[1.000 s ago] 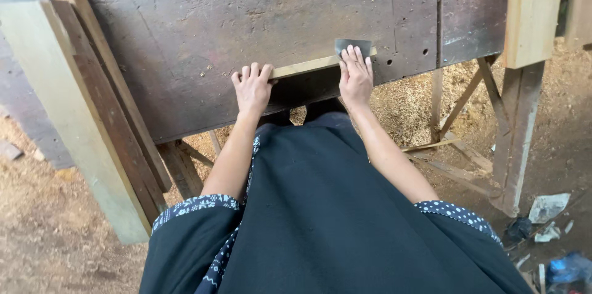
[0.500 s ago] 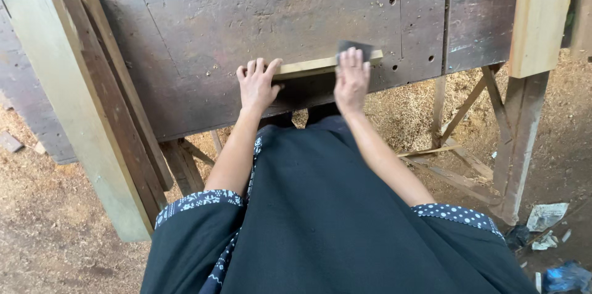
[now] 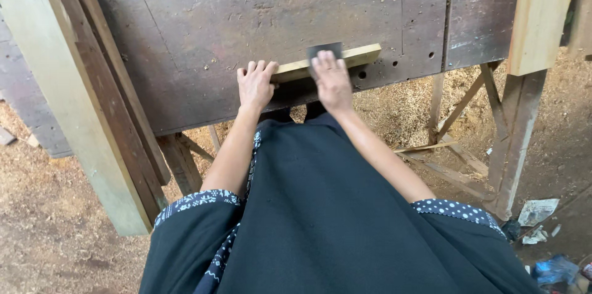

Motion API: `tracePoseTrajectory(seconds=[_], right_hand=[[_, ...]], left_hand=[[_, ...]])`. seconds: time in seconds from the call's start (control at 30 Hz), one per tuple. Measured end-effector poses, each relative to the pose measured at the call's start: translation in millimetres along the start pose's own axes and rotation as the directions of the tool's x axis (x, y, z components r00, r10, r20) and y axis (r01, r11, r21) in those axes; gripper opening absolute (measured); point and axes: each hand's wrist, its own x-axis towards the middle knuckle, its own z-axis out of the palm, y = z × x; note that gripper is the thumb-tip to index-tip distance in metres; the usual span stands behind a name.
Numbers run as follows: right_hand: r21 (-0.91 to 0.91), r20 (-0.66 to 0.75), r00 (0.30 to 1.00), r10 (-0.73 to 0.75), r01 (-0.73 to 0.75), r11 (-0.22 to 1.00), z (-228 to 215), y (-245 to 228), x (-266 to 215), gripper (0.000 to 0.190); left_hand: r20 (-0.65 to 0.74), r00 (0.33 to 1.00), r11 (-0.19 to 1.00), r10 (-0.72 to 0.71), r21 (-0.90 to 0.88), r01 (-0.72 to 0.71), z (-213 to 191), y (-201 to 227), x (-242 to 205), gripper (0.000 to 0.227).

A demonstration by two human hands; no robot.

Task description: The person sands the surface and edges of two wooden boards by hand using a piece of sandpaper on a workbench.

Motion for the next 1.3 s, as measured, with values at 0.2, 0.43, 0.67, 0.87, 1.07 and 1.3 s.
tracePoseTrajectory(seconds=[0.2, 0.43, 0.67, 0.87, 1.07, 1.3], right_hand=[[-0.032, 0.068, 0.983, 0.172, -0.17, 0.985, -23, 11, -2, 0.038], [0.079, -0.012, 0.998, -0.059, 0.059, 0.995, 4, -34, 8, 0.043], [-0.057, -0.037, 0.99, 0.134, -0.136, 0.989, -7, -8, 13, 0.04], [0.126, 0.174, 0.982, -0.073, 0.051, 0.991, 21, -43, 9, 0.045], [-0.046, 0.05, 0.997, 0.061, -0.058, 0.997, 13, -26, 11, 0.05], [0.281, 0.232, 0.922, -0.309, 0.24, 0.929, 62, -91, 24, 0.044]], left_hand=[[0.064, 0.998, 1.0, -0.012, -0.001, 0.012, -6, 5, -9, 0.068], [0.017, 0.999, 0.999, 0.05, 0.002, -0.051, -3, 2, -11, 0.075], [-0.051, 0.991, 0.991, 0.123, -0.05, -0.125, 14, -5, -14, 0.078], [0.016, 0.999, 0.988, 0.047, -0.146, -0.044, 12, -11, -11, 0.074], [-0.109, 0.99, 0.988, -0.092, -0.132, 0.077, -19, -8, -26, 0.078], [-0.206, 0.972, 0.991, -0.117, -0.084, 0.102, 13, -45, -41, 0.065]])
